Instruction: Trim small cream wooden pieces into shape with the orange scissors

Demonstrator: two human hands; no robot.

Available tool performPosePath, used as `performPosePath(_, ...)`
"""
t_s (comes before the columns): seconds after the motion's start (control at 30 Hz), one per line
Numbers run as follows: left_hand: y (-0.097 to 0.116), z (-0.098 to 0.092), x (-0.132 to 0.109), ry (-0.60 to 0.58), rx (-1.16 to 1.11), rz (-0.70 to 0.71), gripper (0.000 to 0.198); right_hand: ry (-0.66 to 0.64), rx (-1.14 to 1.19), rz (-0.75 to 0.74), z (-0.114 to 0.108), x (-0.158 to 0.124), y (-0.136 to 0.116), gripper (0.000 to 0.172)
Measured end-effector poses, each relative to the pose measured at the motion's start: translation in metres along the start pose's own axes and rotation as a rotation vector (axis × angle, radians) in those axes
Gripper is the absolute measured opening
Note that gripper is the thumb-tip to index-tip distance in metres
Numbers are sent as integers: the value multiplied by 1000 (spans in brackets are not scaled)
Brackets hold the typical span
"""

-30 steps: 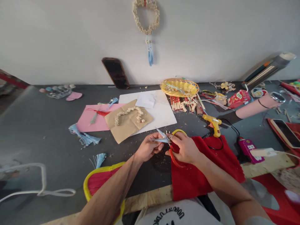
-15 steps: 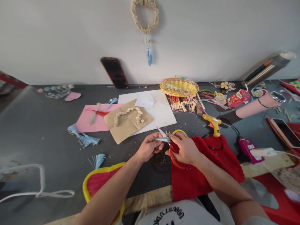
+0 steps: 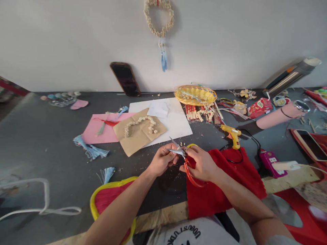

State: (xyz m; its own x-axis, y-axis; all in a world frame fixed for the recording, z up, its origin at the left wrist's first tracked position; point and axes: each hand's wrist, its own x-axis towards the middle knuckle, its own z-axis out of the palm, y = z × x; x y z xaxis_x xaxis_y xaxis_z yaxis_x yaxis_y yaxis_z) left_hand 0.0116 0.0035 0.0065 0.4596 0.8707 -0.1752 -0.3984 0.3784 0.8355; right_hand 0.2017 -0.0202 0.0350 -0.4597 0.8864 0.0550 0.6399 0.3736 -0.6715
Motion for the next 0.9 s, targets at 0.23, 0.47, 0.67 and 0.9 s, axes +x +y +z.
performPosePath(0.23, 0, 3, -1, 27, -49, -2, 32, 25, -22, -34, 0, 2, 1, 60)
performPosePath(0.47, -1, 2, 1, 87, -62, -11, 29, 39, -182, -69, 1, 5, 13, 69)
performPosePath(0.67, 1, 0, 5, 137, -90, -21, 32, 77, -171, -55, 1, 4, 20, 67)
performPosePath(0.9, 5, 0, 6, 225, -118, 23, 33, 218, -196, -17, -1, 6, 37, 63)
